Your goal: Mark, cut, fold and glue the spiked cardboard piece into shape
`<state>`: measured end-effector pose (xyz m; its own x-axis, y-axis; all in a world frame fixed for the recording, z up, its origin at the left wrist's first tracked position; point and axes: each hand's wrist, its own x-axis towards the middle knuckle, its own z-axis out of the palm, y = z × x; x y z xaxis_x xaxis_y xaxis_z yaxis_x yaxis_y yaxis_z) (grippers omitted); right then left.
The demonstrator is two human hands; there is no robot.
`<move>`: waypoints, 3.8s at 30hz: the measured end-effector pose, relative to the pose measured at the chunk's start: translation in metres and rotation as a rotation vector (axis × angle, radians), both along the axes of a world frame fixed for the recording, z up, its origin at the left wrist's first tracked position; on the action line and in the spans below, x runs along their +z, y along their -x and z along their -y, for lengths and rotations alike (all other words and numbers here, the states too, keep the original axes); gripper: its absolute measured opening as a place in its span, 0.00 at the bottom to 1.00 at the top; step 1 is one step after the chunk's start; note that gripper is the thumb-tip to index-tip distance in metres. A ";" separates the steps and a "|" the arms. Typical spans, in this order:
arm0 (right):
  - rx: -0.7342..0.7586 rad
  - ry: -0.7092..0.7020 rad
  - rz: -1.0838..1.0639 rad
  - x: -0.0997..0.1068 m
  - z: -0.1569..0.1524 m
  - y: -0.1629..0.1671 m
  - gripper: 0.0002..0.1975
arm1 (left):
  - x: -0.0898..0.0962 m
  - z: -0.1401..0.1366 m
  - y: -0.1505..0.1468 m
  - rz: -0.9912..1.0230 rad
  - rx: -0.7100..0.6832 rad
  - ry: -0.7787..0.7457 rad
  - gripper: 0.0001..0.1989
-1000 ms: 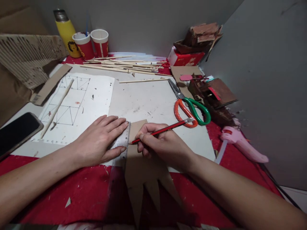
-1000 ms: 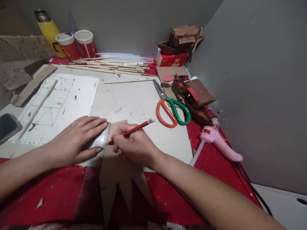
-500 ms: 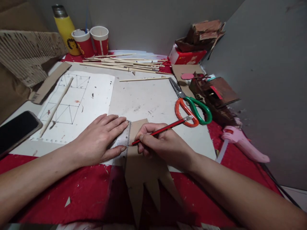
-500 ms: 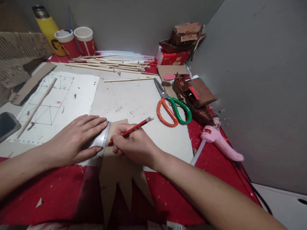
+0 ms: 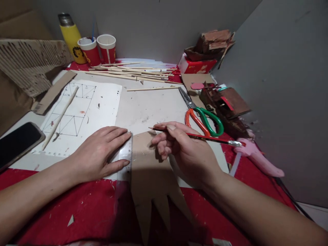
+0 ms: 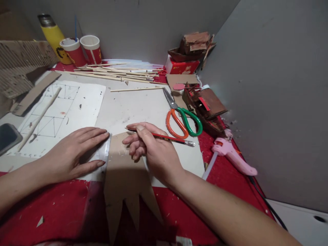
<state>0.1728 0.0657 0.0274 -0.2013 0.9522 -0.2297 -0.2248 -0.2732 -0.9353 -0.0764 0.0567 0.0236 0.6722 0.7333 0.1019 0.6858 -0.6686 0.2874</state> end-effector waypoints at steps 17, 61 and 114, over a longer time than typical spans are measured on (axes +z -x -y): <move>0.068 -0.038 0.085 0.002 0.007 0.008 0.12 | 0.007 -0.001 0.008 0.196 0.126 0.207 0.26; 0.398 -0.774 1.010 -0.001 0.079 -0.044 0.26 | 0.008 0.042 0.002 0.566 0.020 -0.262 0.17; 0.450 -1.071 1.117 -0.044 0.047 -0.048 0.41 | -0.010 0.044 0.014 -0.013 -0.145 -0.266 0.25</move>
<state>0.2205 0.0191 -0.0164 -0.6913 0.6768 0.2531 0.5802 0.7287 -0.3637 -0.0908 0.0128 0.0132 0.7703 0.5784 0.2685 0.5802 -0.8104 0.0812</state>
